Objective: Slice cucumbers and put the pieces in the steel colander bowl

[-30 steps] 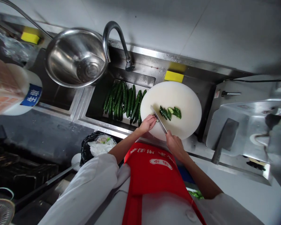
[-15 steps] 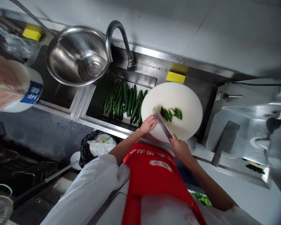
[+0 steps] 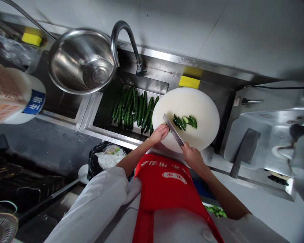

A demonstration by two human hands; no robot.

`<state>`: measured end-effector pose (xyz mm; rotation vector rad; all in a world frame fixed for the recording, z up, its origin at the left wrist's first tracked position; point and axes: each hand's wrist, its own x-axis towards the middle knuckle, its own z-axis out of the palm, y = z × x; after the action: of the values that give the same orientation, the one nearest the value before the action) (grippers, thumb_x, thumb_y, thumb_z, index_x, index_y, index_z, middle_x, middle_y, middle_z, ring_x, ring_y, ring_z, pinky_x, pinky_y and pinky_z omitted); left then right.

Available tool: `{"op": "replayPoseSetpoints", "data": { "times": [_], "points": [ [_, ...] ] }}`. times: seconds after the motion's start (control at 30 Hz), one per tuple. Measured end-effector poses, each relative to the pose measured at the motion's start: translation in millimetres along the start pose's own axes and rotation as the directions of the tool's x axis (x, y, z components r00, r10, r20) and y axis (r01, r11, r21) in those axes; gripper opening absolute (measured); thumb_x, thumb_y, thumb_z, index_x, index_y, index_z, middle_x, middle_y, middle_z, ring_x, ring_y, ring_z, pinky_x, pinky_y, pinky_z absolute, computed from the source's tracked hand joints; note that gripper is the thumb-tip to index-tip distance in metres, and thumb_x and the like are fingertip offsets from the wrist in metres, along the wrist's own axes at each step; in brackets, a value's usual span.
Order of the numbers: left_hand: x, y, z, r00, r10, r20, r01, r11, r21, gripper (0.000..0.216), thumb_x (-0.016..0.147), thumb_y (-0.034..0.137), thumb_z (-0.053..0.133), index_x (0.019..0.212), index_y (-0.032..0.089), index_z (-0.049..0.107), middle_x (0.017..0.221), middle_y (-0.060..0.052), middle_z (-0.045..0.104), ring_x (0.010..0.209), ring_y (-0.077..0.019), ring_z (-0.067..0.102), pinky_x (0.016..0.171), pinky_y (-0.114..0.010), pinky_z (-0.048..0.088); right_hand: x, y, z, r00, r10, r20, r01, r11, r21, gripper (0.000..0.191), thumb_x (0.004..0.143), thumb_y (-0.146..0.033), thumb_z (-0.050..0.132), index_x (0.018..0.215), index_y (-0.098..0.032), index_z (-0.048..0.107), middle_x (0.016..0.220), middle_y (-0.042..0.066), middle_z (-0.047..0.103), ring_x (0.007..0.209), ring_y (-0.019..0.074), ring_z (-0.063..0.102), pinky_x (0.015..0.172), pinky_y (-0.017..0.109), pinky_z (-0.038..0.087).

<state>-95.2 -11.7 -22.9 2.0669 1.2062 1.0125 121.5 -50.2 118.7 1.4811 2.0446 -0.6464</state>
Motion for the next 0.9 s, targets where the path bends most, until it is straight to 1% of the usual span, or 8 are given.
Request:
{"op": "replayPoseSetpoints", "data": {
  "times": [0.1,0.17,0.27,0.4,0.67,0.9],
  "points": [
    [0,0,1,1.000,-0.010,0.010,0.010,1.000,0.000,0.024,0.099,0.024,0.041,0.106,0.014,0.062,0.104,-0.014,0.062,0.098,-0.0201,0.058,0.088,-0.040,0.053,-12,7,-1,1.000,0.005,0.020,-0.005,1.000,0.003,0.028,0.104,-0.033,0.025,0.111,-0.016,0.046,0.076,0.009,0.069,0.073,0.0221,0.069,0.060,0.026,0.033],
    [-1,0,1,1.000,-0.021,0.017,0.021,1.000,-0.012,0.024,0.099,0.025,0.042,0.107,0.014,0.062,0.104,-0.014,0.062,0.100,-0.0205,0.058,0.090,-0.041,0.052,-13,8,0,0.999,0.007,0.033,-0.007,1.000,0.011,0.029,0.104,-0.034,0.024,0.111,-0.016,0.046,0.075,0.009,0.068,0.072,0.0223,0.068,0.060,0.026,0.032],
    [-1,-1,1,1.000,-0.017,0.010,0.017,1.000,-0.006,0.024,0.099,0.025,0.042,0.108,0.014,0.062,0.103,-0.014,0.062,0.100,-0.0205,0.058,0.090,-0.040,0.052,-4,1,2,0.999,0.015,0.037,-0.016,1.000,0.016,0.028,0.104,-0.033,0.025,0.113,-0.016,0.046,0.078,0.009,0.069,0.074,0.0219,0.068,0.060,0.026,0.032],
    [-1,-1,1,1.000,0.022,-0.005,-0.022,0.999,0.025,0.024,0.099,0.023,0.042,0.107,0.014,0.062,0.103,-0.013,0.063,0.098,-0.0198,0.058,0.087,-0.039,0.053,8,-5,0,1.000,0.001,0.027,-0.002,1.000,0.020,0.026,0.104,-0.031,0.026,0.112,-0.016,0.046,0.083,0.010,0.070,0.076,0.0214,0.068,0.061,0.027,0.032],
    [-3,-4,4,1.000,0.008,0.004,-0.008,1.000,-0.008,0.026,0.099,0.026,0.041,0.108,0.014,0.062,0.103,-0.014,0.063,0.100,-0.0206,0.058,0.089,-0.041,0.053,-13,18,-8,0.999,-0.007,0.040,0.004,0.997,0.071,0.025,0.103,-0.034,0.030,0.107,-0.017,0.048,0.073,0.007,0.068,0.068,0.0196,0.065,0.058,0.027,0.024],
    [-3,-2,3,1.000,-0.019,0.001,0.019,1.000,-0.010,0.026,0.100,0.028,0.041,0.108,0.014,0.062,0.105,-0.014,0.062,0.100,-0.0209,0.058,0.088,-0.042,0.053,-10,16,-7,1.000,-0.022,0.023,0.020,0.997,0.081,0.024,0.103,-0.034,0.031,0.106,-0.017,0.048,0.074,0.007,0.067,0.068,0.0190,0.064,0.059,0.027,0.024]
  ]
}}
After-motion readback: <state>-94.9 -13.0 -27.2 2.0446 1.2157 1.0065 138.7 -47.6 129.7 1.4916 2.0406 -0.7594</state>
